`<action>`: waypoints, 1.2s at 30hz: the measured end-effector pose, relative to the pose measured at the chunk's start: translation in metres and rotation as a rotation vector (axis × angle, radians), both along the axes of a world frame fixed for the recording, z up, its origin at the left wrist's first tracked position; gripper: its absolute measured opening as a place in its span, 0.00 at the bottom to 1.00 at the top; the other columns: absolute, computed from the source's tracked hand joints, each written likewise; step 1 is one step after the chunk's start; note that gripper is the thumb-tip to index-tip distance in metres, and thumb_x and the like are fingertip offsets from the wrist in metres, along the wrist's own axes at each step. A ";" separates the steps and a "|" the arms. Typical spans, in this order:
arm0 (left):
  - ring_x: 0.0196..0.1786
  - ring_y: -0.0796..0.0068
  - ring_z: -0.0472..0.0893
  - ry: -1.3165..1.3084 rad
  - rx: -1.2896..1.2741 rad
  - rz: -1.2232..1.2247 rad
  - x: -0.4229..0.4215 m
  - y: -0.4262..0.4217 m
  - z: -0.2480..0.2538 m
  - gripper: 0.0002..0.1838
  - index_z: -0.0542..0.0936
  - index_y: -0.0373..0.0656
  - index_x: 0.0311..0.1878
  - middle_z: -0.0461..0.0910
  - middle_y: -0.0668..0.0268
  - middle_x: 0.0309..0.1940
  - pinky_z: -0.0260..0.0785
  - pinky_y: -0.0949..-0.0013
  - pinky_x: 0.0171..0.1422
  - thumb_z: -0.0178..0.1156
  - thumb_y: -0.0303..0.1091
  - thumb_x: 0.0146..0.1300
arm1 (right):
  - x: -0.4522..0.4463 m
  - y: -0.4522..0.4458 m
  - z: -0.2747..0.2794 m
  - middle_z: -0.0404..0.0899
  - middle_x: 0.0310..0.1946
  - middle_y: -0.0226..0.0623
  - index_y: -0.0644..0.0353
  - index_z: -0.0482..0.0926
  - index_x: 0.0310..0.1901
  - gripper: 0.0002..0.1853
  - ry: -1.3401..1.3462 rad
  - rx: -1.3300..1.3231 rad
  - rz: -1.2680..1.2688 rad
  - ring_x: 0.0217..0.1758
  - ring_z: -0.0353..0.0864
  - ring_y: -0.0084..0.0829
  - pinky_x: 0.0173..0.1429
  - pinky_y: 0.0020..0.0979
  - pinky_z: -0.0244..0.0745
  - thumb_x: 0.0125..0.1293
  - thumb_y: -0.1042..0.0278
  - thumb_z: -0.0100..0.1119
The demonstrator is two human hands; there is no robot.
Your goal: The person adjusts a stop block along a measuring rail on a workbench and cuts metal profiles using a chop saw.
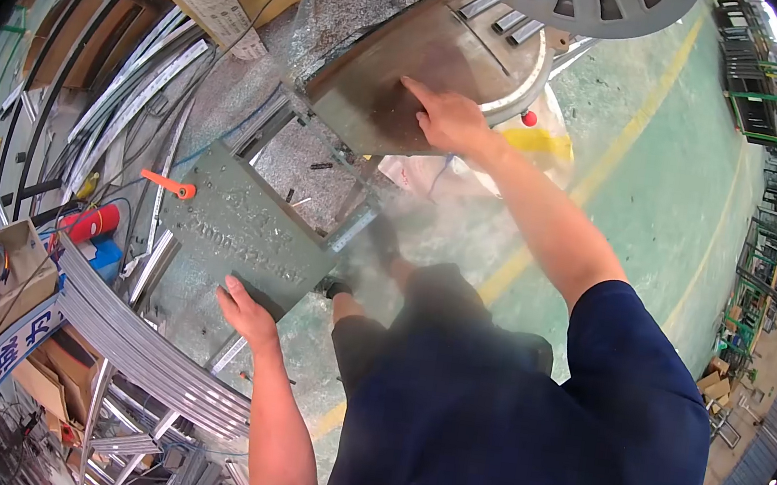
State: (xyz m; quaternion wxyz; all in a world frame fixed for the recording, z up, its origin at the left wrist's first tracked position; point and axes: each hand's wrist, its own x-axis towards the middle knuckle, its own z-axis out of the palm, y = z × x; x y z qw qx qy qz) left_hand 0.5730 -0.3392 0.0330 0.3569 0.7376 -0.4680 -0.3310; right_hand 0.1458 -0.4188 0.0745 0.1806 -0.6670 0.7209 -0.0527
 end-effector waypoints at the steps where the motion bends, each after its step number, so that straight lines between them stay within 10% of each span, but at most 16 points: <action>1: 0.44 0.56 0.71 0.003 -0.011 0.002 -0.003 -0.001 0.003 0.31 0.71 0.22 0.49 0.75 0.45 0.43 0.64 0.61 0.55 0.47 0.52 0.76 | 0.000 0.002 -0.001 0.82 0.36 0.48 0.48 0.61 0.72 0.31 -0.009 0.040 -0.023 0.43 0.80 0.51 0.46 0.50 0.75 0.66 0.65 0.51; 26: 0.63 0.43 0.71 -0.004 0.233 -0.063 -0.018 -0.007 0.013 0.41 0.62 0.18 0.66 0.68 0.33 0.61 0.61 0.55 0.67 0.41 0.57 0.76 | 0.070 0.043 0.015 0.80 0.39 0.42 0.58 0.75 0.51 0.14 -0.354 -0.179 0.167 0.43 0.80 0.48 0.46 0.45 0.74 0.63 0.68 0.59; 30: 0.53 0.53 0.74 0.029 0.129 -0.062 -0.023 -0.007 0.009 0.37 0.69 0.22 0.59 0.74 0.41 0.54 0.65 0.58 0.61 0.43 0.57 0.76 | 0.072 0.045 0.013 0.80 0.40 0.42 0.59 0.75 0.50 0.14 -0.389 -0.165 0.176 0.44 0.80 0.48 0.46 0.46 0.74 0.63 0.68 0.59; 36: 0.68 0.50 0.67 0.064 0.193 -0.009 -0.020 -0.006 0.007 0.41 0.59 0.22 0.69 0.64 0.40 0.67 0.57 0.60 0.71 0.43 0.59 0.75 | 0.081 0.048 0.012 0.80 0.40 0.43 0.60 0.76 0.50 0.14 -0.450 -0.194 0.155 0.44 0.80 0.48 0.47 0.46 0.74 0.62 0.69 0.60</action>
